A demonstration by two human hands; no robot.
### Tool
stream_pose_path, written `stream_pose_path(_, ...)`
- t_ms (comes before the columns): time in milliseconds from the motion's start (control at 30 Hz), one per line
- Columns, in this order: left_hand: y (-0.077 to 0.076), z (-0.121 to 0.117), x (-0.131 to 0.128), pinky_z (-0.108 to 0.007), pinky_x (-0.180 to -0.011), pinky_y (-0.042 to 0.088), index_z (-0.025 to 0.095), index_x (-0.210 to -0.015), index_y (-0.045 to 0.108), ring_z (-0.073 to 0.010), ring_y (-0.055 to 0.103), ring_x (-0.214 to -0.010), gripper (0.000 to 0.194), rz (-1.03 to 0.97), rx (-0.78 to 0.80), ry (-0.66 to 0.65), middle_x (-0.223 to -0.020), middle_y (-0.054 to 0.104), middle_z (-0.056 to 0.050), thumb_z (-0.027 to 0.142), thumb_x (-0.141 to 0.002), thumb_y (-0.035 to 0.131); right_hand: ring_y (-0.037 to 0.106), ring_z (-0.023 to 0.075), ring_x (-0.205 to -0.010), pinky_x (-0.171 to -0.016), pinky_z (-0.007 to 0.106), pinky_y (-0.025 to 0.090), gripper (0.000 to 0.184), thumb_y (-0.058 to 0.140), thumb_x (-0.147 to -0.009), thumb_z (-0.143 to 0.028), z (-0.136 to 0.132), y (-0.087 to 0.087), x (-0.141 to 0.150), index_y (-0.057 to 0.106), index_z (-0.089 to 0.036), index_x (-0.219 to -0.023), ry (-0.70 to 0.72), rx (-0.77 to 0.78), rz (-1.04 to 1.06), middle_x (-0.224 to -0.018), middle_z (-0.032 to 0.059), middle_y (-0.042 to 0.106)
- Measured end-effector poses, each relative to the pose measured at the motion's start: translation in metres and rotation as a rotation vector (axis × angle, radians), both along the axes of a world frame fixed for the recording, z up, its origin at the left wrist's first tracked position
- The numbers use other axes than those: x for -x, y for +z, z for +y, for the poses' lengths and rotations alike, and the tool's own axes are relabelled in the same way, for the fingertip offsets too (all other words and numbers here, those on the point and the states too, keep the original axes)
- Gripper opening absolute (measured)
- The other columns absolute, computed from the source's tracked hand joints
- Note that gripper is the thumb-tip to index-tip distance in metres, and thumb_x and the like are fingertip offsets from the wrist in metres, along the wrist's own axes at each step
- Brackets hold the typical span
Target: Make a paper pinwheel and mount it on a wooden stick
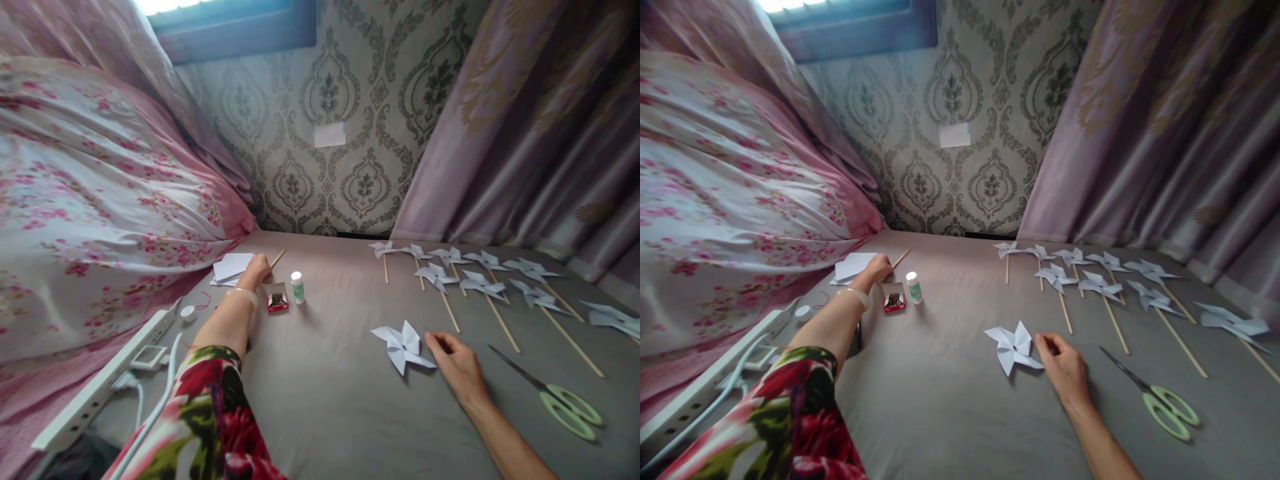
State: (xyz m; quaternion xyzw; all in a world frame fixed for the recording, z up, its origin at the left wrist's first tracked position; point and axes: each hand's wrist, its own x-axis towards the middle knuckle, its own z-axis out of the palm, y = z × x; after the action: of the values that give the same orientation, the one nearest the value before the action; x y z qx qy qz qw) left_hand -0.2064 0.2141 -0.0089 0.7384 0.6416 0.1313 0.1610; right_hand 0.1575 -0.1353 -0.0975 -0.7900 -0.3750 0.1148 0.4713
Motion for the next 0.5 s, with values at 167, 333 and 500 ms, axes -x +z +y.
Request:
stream_pose_path(167,0.008,-0.008,-0.003,-0.034,-0.078,0.044,0.012,-0.070,0.068,-0.0333,0.062,-0.094,0.015,0.033,-0.021,0.110,-0.077,0.068,-0.017,0.009,-0.055,0.067,0.064,0.0235,-0.067,-0.063,0.032,0.047,0.041,0.054,-0.069,-0.060,0.001,0.004,0.002,0.068,-0.022,-0.071,-0.002,0.010,0.011,-0.068,0.0055,0.071)
stream_pose_path(333,0.022,-0.017,0.001,-0.037,-0.076,0.045,0.009,-0.075,0.067,-0.0358,0.063,-0.091,0.016,-0.058,-0.051,0.222,-0.077,0.067,-0.020,0.007,-0.059,0.063,0.064,0.0233,-0.068,-0.065,0.032,0.047,0.039,0.054,-0.069,-0.058,0.002,0.007,0.005,0.068,-0.022,-0.071,-0.005,0.005,0.022,-0.068,0.0052,0.071)
stream_pose_path(500,0.048,-0.031,-0.004,-0.043,-0.079,0.043,0.005,-0.104,0.060,-0.0383,0.059,-0.098,0.032,-0.272,-0.210,0.304,-0.093,0.064,-0.023,0.020,-0.076,0.055,0.063,0.0222,-0.065,-0.063,0.031,0.046,0.038,0.053,-0.070,-0.058,0.002,0.010,0.006,0.067,-0.022,-0.069,-0.005,-0.024,0.023,-0.063,0.0037,0.069)
